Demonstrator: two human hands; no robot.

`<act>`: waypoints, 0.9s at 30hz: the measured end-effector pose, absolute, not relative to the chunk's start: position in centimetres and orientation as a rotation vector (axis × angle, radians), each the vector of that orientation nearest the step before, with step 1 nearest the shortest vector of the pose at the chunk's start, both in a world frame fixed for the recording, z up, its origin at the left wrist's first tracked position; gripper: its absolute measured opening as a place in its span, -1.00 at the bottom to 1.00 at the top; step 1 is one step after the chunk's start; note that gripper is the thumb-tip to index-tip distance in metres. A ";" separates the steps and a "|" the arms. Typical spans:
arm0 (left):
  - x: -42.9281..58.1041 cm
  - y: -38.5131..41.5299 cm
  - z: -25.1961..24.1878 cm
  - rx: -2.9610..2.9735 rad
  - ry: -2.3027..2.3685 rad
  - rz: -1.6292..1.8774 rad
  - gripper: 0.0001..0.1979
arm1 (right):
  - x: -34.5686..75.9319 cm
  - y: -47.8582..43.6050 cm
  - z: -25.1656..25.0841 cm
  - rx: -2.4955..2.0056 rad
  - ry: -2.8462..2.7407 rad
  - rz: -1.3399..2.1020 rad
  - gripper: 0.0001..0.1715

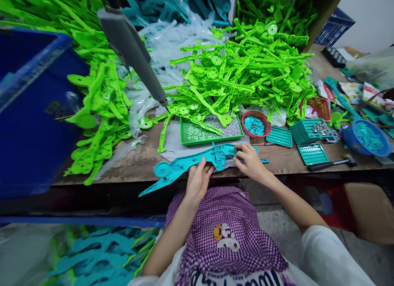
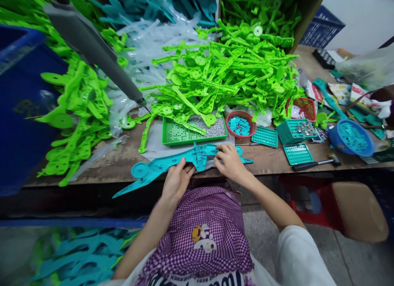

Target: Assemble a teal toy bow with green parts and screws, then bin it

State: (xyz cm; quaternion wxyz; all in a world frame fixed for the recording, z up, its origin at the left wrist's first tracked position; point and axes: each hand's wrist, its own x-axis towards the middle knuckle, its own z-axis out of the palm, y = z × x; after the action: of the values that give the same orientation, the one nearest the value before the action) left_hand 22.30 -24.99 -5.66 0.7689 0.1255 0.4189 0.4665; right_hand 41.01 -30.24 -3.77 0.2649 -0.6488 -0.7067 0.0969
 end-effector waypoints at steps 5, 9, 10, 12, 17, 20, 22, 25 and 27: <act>22.4 -24.9 -6.6 0.299 0.872 0.944 -0.60 | 39.3 -30.8 -1.4 -2.032 -1.939 0.164 -0.77; 22.2 -24.8 -6.8 0.334 0.869 0.907 -0.69 | 38.4 -30.0 -1.3 -2.151 -1.968 0.216 -0.73; 22.2 -24.8 -6.8 0.332 0.869 0.901 -0.70 | 38.2 -29.8 -1.4 -2.161 -1.967 0.259 -0.72; 22.1 -24.8 -6.7 0.327 0.868 0.882 -0.71 | 38.0 -29.3 -1.6 -2.170 -1.961 0.368 -0.70; 22.0 -24.8 -6.6 0.327 0.873 0.861 -0.75 | 38.0 -28.8 -1.9 -2.185 -1.928 0.507 -0.69; 21.9 -24.8 -6.7 0.299 0.873 0.883 -0.76 | 38.2 -29.0 -2.0 -2.187 -1.871 0.503 -0.68; 21.8 -24.8 -6.7 0.284 0.872 0.881 -0.76 | 38.2 -29.1 -2.1 -2.183 -1.836 0.498 -0.68; 21.8 -24.7 -6.8 0.294 0.853 0.860 -0.73 | 38.4 -29.1 -2.2 -2.200 -1.827 0.497 -0.69; 21.8 -24.7 -6.8 0.316 0.835 0.844 -0.70 | 38.4 -29.2 -2.1 -2.219 -1.859 0.479 -0.69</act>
State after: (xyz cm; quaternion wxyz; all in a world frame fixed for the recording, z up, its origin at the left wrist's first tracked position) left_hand 21.80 -24.70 -6.81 0.8170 0.1483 0.3919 0.3960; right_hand 38.40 -29.17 -2.10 0.1036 -0.7522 -0.6302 0.1623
